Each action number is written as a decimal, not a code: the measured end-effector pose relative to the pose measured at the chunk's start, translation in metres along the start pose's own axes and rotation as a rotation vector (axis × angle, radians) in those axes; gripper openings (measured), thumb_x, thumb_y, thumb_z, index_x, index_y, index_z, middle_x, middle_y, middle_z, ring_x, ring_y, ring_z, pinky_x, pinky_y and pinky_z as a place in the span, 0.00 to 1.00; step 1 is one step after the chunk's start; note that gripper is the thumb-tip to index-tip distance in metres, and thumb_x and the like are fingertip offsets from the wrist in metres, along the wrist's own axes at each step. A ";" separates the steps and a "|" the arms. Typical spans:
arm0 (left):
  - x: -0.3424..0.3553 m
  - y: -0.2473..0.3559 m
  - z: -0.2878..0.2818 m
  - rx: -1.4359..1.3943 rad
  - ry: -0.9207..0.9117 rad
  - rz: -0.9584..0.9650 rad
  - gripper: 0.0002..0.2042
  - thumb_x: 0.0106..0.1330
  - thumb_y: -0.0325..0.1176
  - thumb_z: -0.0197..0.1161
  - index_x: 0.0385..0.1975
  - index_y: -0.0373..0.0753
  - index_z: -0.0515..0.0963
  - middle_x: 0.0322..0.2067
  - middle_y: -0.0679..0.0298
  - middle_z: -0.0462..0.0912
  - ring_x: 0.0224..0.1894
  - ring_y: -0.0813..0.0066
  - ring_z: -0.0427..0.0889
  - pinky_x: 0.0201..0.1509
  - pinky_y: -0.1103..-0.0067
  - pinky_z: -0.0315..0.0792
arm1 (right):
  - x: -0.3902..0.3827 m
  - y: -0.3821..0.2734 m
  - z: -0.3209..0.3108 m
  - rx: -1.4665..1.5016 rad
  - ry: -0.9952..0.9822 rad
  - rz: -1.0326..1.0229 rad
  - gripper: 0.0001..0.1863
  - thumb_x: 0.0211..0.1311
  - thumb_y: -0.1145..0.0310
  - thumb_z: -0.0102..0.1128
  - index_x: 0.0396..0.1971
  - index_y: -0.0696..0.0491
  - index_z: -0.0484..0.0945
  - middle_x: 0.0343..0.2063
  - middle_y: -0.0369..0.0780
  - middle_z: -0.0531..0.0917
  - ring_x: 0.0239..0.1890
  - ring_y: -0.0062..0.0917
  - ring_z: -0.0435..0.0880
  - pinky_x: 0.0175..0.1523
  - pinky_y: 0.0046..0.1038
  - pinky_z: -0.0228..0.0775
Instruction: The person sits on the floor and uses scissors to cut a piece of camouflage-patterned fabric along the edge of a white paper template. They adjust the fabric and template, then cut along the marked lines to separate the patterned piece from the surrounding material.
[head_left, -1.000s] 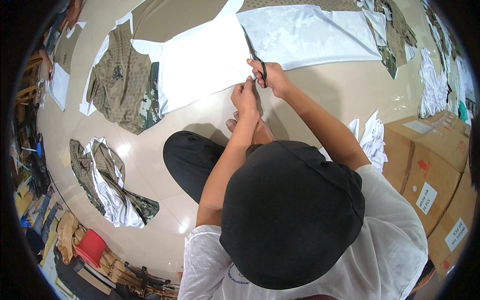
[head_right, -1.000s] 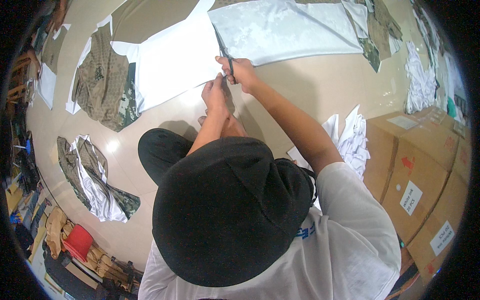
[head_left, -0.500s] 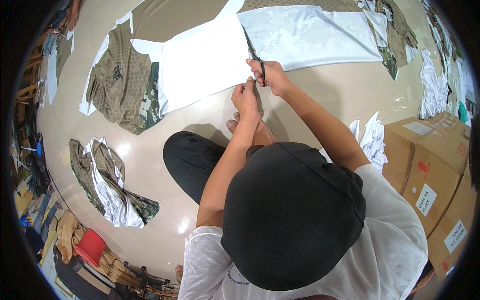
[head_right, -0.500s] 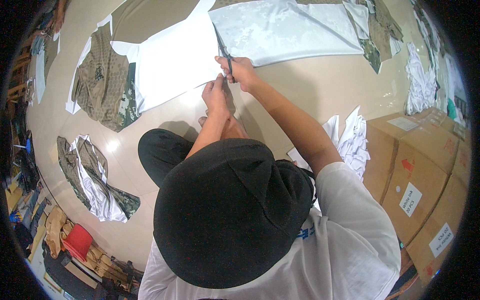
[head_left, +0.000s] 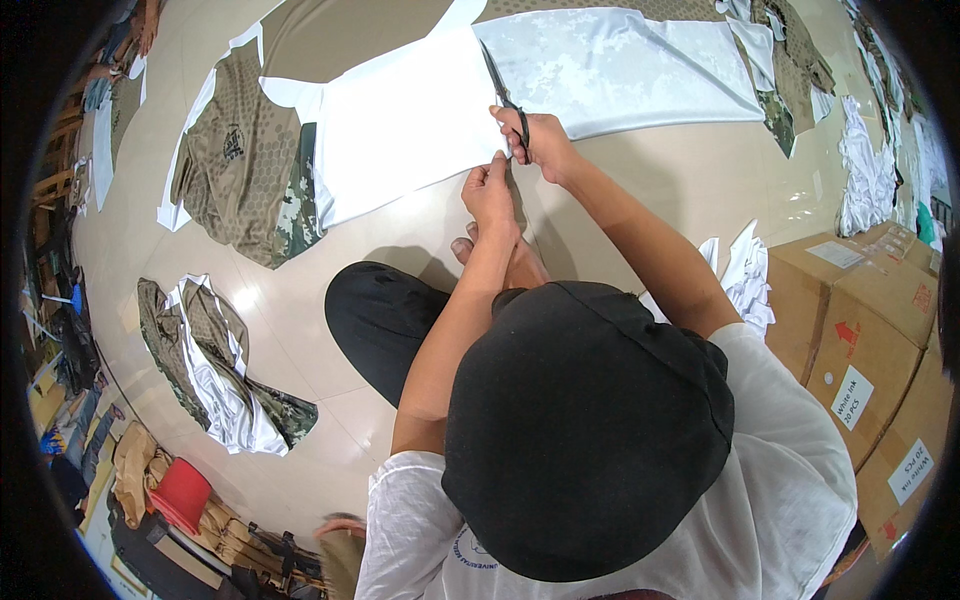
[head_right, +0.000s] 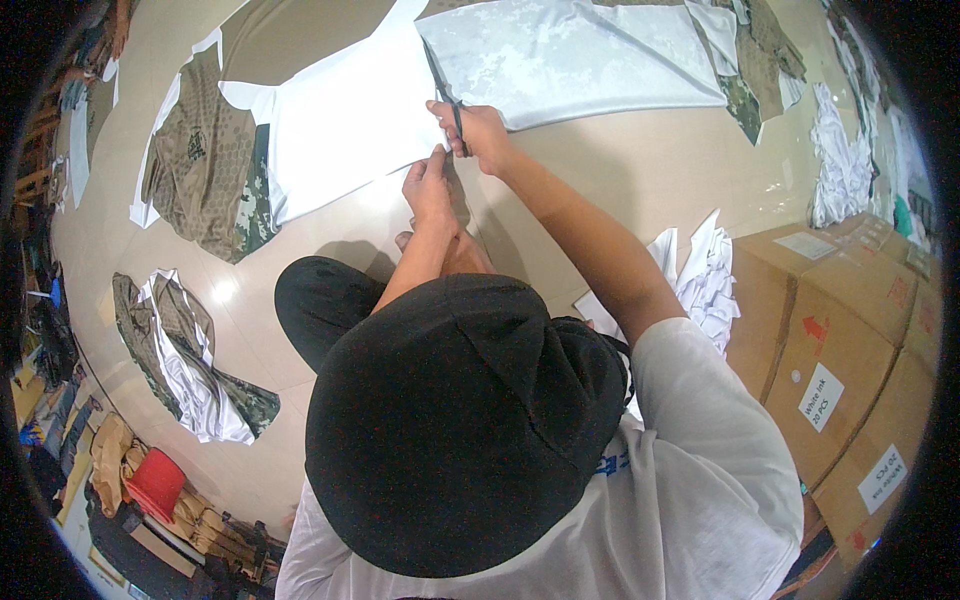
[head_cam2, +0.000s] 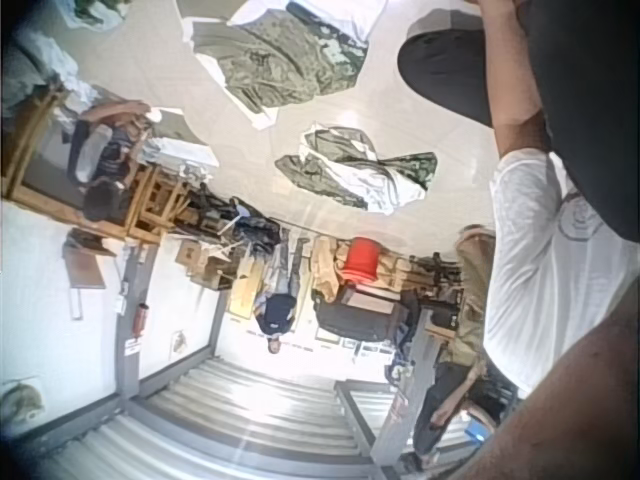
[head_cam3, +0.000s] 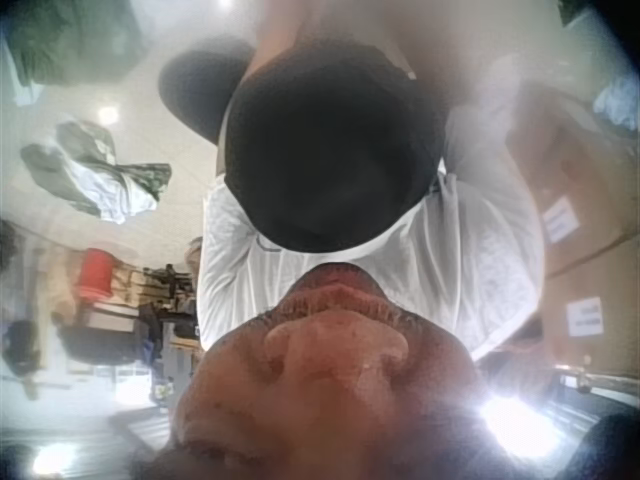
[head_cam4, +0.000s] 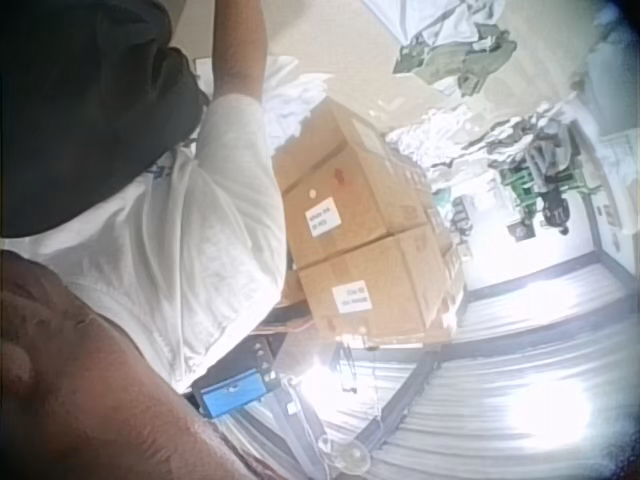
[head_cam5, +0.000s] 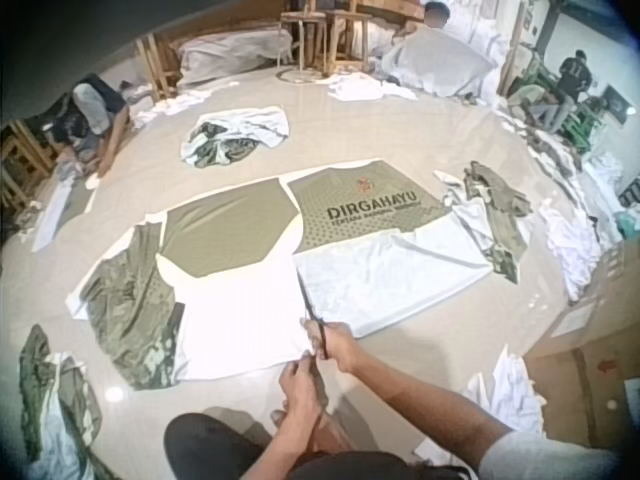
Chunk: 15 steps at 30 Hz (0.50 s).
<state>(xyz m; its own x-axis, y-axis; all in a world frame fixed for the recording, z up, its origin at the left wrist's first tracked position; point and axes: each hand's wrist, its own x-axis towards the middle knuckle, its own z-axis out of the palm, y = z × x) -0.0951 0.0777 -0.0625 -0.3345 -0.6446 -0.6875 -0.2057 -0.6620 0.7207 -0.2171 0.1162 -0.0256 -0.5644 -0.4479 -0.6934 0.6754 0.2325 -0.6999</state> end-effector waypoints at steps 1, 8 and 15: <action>0.000 0.000 0.000 -0.001 0.001 -0.003 0.15 0.70 0.39 0.69 0.25 0.36 0.80 0.21 0.73 0.74 0.26 0.85 0.65 0.30 0.81 0.60 | 0.002 -0.001 0.000 -0.004 -0.003 -0.005 0.20 0.59 0.55 0.76 0.26 0.55 0.79 0.18 0.33 0.76 0.17 0.16 0.71 0.21 0.21 0.60; -0.002 0.001 0.000 0.004 0.000 -0.002 0.14 0.69 0.39 0.70 0.25 0.36 0.80 0.21 0.73 0.75 0.26 0.85 0.66 0.31 0.81 0.61 | 0.015 -0.012 0.005 -0.006 -0.016 -0.016 0.21 0.57 0.53 0.78 0.25 0.54 0.79 0.18 0.32 0.75 0.18 0.17 0.71 0.22 0.21 0.60; -0.002 0.001 0.000 0.006 -0.002 -0.007 0.14 0.69 0.38 0.70 0.25 0.36 0.81 0.22 0.72 0.76 0.25 0.85 0.66 0.31 0.81 0.61 | 0.022 -0.014 0.005 -0.018 -0.005 0.010 0.19 0.58 0.56 0.78 0.24 0.53 0.77 0.18 0.31 0.74 0.18 0.16 0.70 0.22 0.21 0.60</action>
<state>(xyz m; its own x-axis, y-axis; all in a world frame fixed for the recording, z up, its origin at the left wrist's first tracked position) -0.0951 0.0779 -0.0603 -0.3347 -0.6391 -0.6924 -0.2136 -0.6642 0.7163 -0.2361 0.0988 -0.0305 -0.5555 -0.4499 -0.6993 0.6722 0.2520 -0.6961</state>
